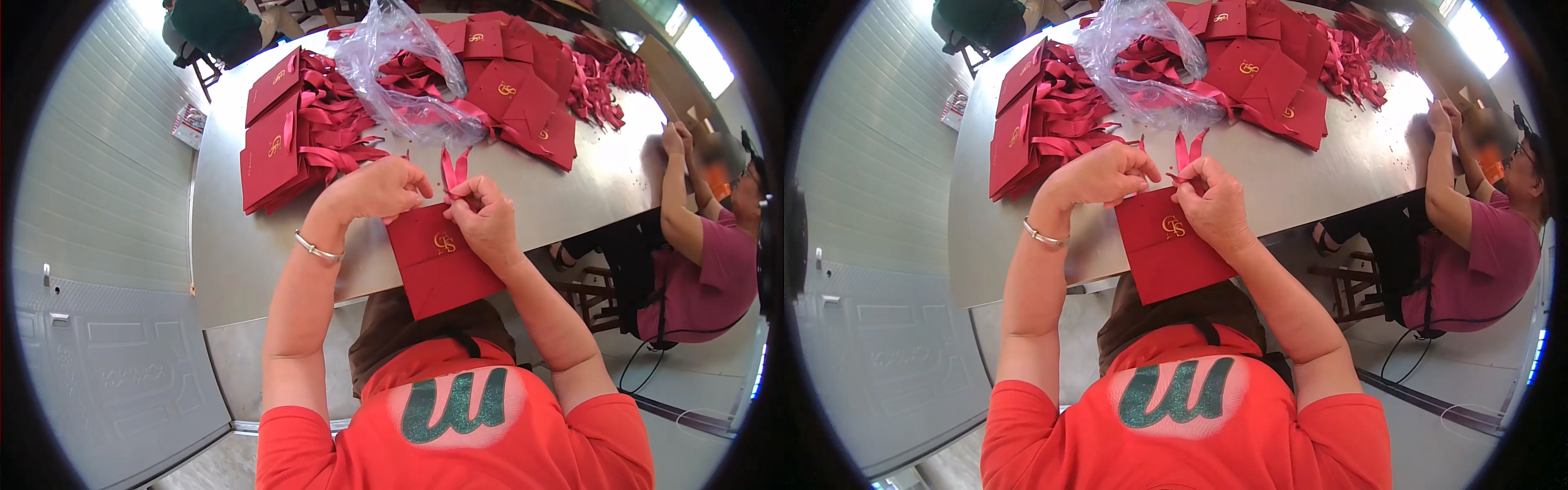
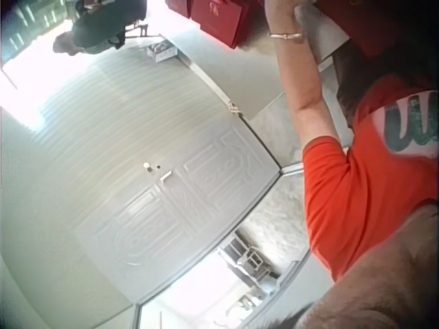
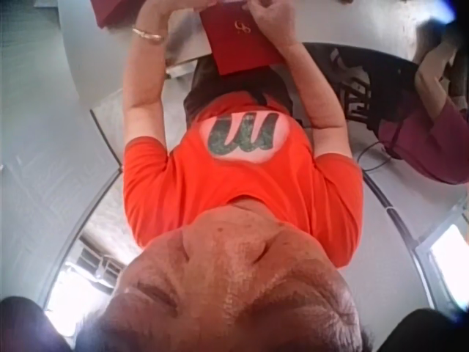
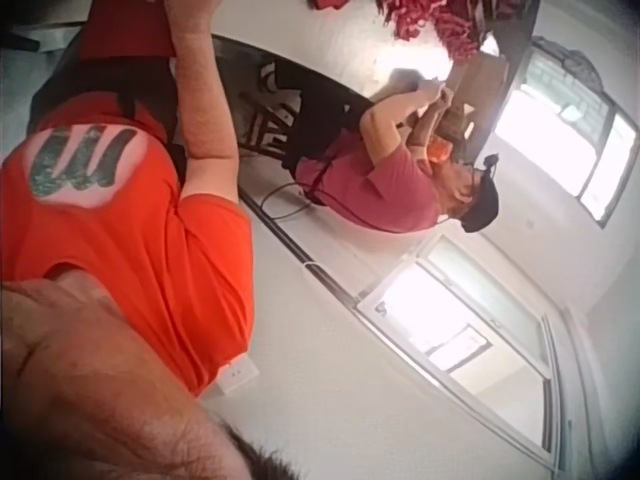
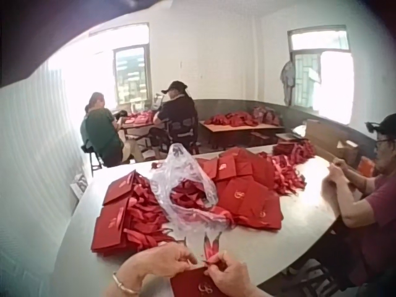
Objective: The person assembles gift pouches by hand by threading ribbon strips through the holes of paper pouches.
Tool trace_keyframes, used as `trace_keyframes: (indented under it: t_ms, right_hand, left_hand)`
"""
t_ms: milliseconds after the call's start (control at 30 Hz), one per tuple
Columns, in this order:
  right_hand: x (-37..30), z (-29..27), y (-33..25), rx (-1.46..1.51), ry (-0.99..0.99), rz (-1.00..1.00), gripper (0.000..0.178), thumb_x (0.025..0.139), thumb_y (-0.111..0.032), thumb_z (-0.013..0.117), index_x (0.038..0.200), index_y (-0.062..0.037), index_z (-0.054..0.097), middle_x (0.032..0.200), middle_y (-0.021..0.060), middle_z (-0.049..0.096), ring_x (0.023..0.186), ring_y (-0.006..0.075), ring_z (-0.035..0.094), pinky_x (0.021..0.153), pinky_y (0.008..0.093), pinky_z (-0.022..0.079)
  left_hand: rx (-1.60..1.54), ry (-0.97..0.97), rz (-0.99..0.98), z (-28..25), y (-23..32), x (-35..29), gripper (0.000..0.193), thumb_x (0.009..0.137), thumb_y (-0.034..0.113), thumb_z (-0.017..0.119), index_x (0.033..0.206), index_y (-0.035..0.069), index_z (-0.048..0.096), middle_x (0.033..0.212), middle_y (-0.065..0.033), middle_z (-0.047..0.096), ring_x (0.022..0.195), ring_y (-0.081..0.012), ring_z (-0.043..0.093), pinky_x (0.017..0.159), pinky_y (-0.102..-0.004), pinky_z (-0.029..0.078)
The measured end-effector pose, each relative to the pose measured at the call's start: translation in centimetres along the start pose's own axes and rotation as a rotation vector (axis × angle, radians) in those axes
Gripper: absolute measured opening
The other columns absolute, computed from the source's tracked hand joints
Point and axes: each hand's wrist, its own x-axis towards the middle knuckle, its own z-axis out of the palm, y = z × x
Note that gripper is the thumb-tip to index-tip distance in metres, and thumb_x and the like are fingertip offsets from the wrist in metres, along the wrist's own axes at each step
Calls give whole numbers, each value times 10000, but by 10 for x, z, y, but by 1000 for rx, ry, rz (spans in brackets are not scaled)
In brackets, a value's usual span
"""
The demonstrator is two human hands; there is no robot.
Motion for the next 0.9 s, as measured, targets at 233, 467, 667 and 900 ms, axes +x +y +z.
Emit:
trace_keyframes:
  t_ms: [233, 467, 667, 900]
  right_hand:
    - [-2, -2, -3, -167, -13, -168, 87, 799, 46, 633, 872, 6, 604, 779, 50, 667, 669, 94, 628, 619, 226, 494]
    - [-6, -1, -5, -252, -117, -509, 153, 720, 30, 745, 825, -43, 661, 771, 59, 646, 617, 132, 612, 549, 252, 471]
    - [-12, 6, -14, -467, -110, -805, 183, 663, -24, 766, 812, -82, 677, 744, 49, 611, 615, 205, 622, 524, 310, 504]
    - [-13, 8, -16, -593, -86, -887, 175, 667, -8, 731, 806, -70, 646, 743, 45, 562, 599, 198, 604, 525, 305, 499]
  left_hand:
    - [-58, -113, -32, -5, -12, -13, 198, 837, 32, 594, 1012, -37, 652, 731, -24, 607, 478, -67, 512, 459, -223, 421]
    - [-137, -69, -46, 1, -19, -13, 150, 808, 5, 610, 944, -47, 647, 726, -47, 641, 526, -87, 598, 485, -221, 457]
    - [-208, -58, -49, 1, -21, -16, 146, 797, 25, 611, 920, -42, 653, 686, -58, 649, 549, -113, 649, 481, -234, 480]
    - [-138, 23, -79, 2, -15, -21, 144, 772, 48, 618, 867, -25, 697, 641, -57, 649, 538, -120, 653, 473, -236, 483]
